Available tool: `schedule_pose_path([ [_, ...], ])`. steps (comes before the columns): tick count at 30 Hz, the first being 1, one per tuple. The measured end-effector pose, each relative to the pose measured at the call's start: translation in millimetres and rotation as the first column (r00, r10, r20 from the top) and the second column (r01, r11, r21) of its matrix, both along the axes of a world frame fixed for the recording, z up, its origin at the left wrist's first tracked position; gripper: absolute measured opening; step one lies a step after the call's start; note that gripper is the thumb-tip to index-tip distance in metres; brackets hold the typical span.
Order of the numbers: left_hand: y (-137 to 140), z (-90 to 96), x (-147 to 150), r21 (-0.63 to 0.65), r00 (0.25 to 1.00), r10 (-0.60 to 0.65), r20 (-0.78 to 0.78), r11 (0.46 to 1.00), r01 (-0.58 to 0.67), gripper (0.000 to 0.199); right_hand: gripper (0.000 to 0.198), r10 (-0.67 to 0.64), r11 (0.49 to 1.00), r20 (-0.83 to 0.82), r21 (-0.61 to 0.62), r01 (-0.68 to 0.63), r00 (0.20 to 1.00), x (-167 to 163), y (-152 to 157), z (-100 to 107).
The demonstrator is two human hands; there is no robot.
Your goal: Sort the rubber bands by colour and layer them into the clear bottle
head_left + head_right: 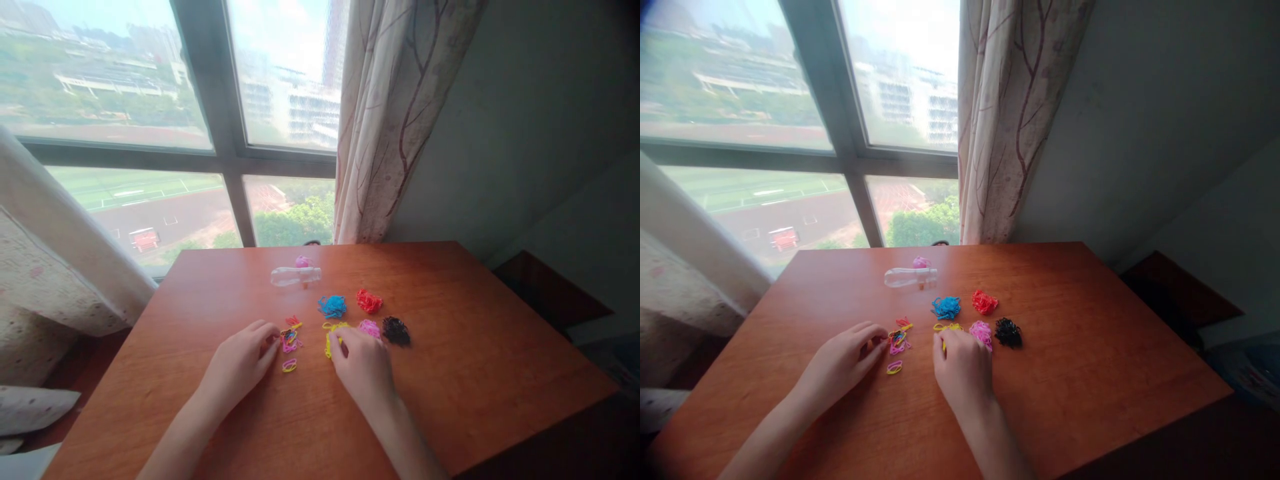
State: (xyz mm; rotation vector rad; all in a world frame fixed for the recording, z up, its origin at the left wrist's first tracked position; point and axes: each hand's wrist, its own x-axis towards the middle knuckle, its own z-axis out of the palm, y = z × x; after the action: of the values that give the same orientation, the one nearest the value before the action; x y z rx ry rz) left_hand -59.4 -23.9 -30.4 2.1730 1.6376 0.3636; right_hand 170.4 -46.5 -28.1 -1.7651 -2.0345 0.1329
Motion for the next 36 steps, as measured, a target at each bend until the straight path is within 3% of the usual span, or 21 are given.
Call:
schedule_pose_path([
  [5, -2, -3.9, 8, 0.019, 0.998, 0.03, -0.05, 0.999, -0.029, 0.017, 0.027, 0.051, 0.998, -0.118, -0.021, -0.054, 0.992, -34, -25, -20],
  [13, -1, -7.4, 10, 0.035, 0.997, 0.04, -0.059, 0.999, -0.038, 0.018, 0.025, 0.071, 0.997, -0.224, 0.006, -0.072, 0.972, -39, -41, -37],
  [30, -1, -5.6, 15, 0.105, 0.998, 0.005, 0.057, 0.994, -0.012, 0.016, 0.024, 0.081, 0.997, -0.233, 0.001, -0.083, 0.969, -39, -42, -37],
  [36, 10, 13.5, 50, 0.127, 0.993, -0.119, 0.004, 0.985, 0.118, 0.018, 0.023, 0.069, 0.996, -0.223, -0.034, -0.078, 0.972, -39, -41, -36],
])
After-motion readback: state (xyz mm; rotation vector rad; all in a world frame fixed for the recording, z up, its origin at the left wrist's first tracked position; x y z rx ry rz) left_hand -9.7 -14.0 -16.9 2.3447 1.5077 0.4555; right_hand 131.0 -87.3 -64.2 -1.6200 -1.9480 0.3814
